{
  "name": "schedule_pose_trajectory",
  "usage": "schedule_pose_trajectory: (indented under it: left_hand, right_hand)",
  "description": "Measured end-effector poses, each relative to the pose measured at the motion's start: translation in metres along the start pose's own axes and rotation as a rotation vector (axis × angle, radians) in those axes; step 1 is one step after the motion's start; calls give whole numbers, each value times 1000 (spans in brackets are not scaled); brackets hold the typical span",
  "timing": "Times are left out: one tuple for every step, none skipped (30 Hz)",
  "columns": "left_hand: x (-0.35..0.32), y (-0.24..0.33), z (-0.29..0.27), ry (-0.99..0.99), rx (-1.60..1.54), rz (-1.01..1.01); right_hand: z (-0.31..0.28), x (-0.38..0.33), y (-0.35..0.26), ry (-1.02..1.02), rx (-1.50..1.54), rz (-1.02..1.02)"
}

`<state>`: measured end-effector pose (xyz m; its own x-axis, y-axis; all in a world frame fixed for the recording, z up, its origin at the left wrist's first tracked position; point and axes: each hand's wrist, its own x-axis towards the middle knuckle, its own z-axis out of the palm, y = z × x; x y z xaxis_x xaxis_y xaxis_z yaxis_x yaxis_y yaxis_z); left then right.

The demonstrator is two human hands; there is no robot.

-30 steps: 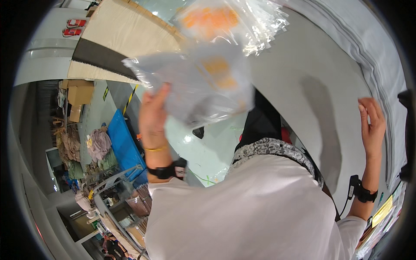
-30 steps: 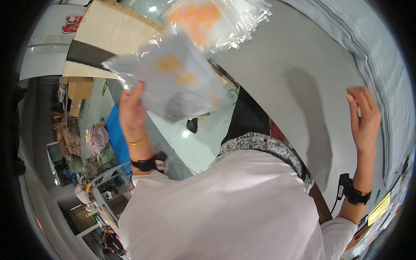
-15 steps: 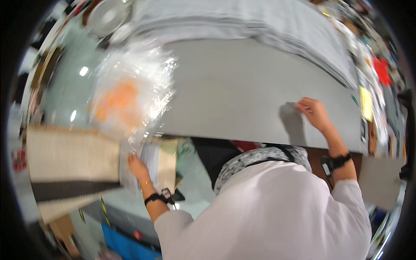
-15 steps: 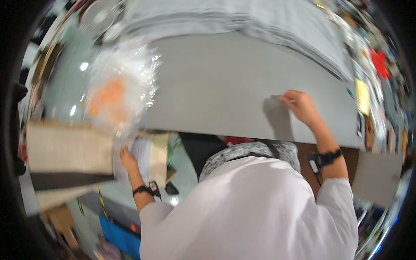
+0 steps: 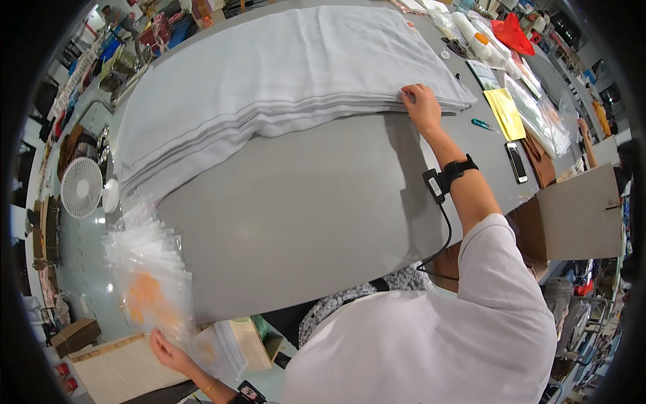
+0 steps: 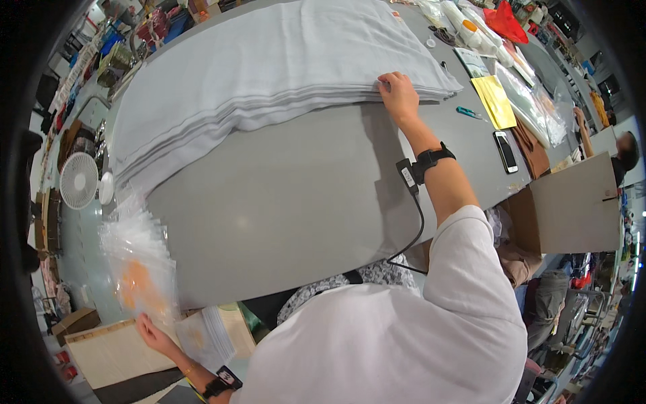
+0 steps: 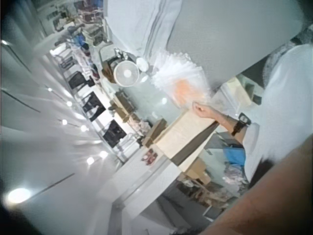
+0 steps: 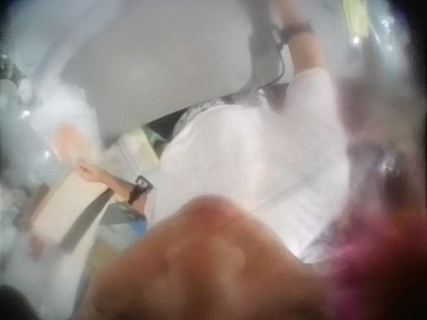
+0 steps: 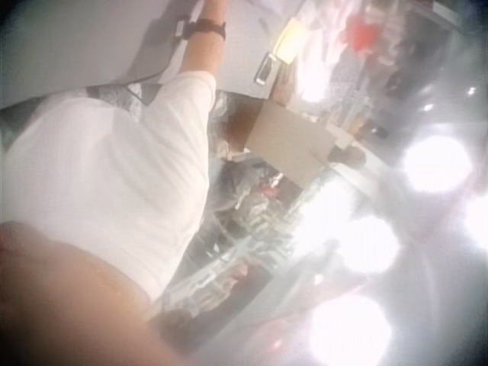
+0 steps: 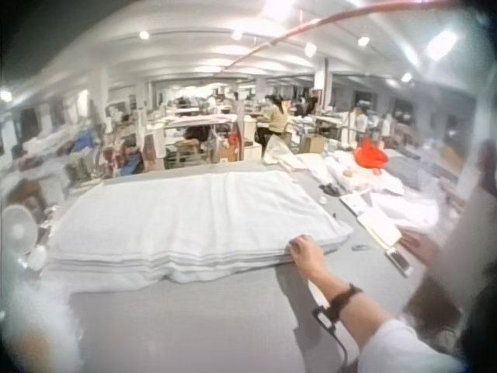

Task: The person repeatedly folds light gray garments on a table and places each folded item into a clear plastic bag. The person then sets the packaged item aside and repeats the process with the next garment.

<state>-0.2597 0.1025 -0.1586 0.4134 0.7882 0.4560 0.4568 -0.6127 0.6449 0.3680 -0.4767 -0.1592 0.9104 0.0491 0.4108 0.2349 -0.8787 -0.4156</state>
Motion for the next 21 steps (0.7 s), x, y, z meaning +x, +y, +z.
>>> schedule_pose_trajectory:
  left_hand:
    - [18, 37, 27, -68, -116, -25]
    - [31, 76, 59, -154, -161, 45]
    - [43, 114, 95, -254, -275, 97]
    - [55, 153, 133, -352, -281, 193]
    - [60, 191, 175, -447, -344, 248]
    - [67, 229, 214, -588, -400, 290]
    - [67, 266, 252, -693, -475, 328]
    - [67, 302, 289, -784, -520, 407]
    - [67, 336, 321, -889, -470, 403]
    - [64, 367, 351, -975, -490, 358]
    - [62, 394, 375, -1069, -589, 278]
    - [61, 416, 395, -1169, -611, 122]
    - [66, 433, 411, -1282, -656, -15]
    - [71, 446, 425, -1397, -658, -185]
    - [76, 454, 437, -1514, -689, -345]
    - [79, 458, 449, -1460, -773, -470]
    - [84, 459, 459, -1405, -895, -578]
    - [87, 457, 467, -1360, -1033, -683]
    - [90, 453, 471, -1249, -1094, -721]
    - [91, 447, 473, -1150, -1171, -755]
    - [92, 440, 470, -1028, -1226, -836]
  right_hand:
    - [1, 4, 8, -11, 10, 14]
    - [1, 5, 14, 15, 20, 14]
    - [0, 6, 20, 9, 38, 16]
    - [-1, 7, 25, 33, 71, -21]
    - [-2, 6, 30, -8, 48, -29]
    - [-4, 7, 33, -23, 40, -78]
    - [-5, 8, 36, -5, 28, -140]
    - [-7, 11, 38, -43, 37, -151]
    - [-10, 16, 40, -49, 42, -176]
    - [-14, 21, 42, -124, 24, -162]
    - [-18, 28, 43, -139, 105, -86]
    - [-24, 36, 44, -225, 166, 27]
    - [-32, 45, 44, -321, 222, 173]
    - [-41, 53, 45, -261, 417, 197]
    - [-51, 60, 47, -213, 606, 257]
    - [-60, 65, 49, -139, 818, 269]
    - [-68, 66, 50, 30, 922, -67]
    - [-75, 65, 52, 34, 900, -32]
    - [-81, 61, 53, 60, 900, -57]
    - [-87, 54, 57, 89, 929, -151]
    - [-89, 42, 58, 91, 837, -13]
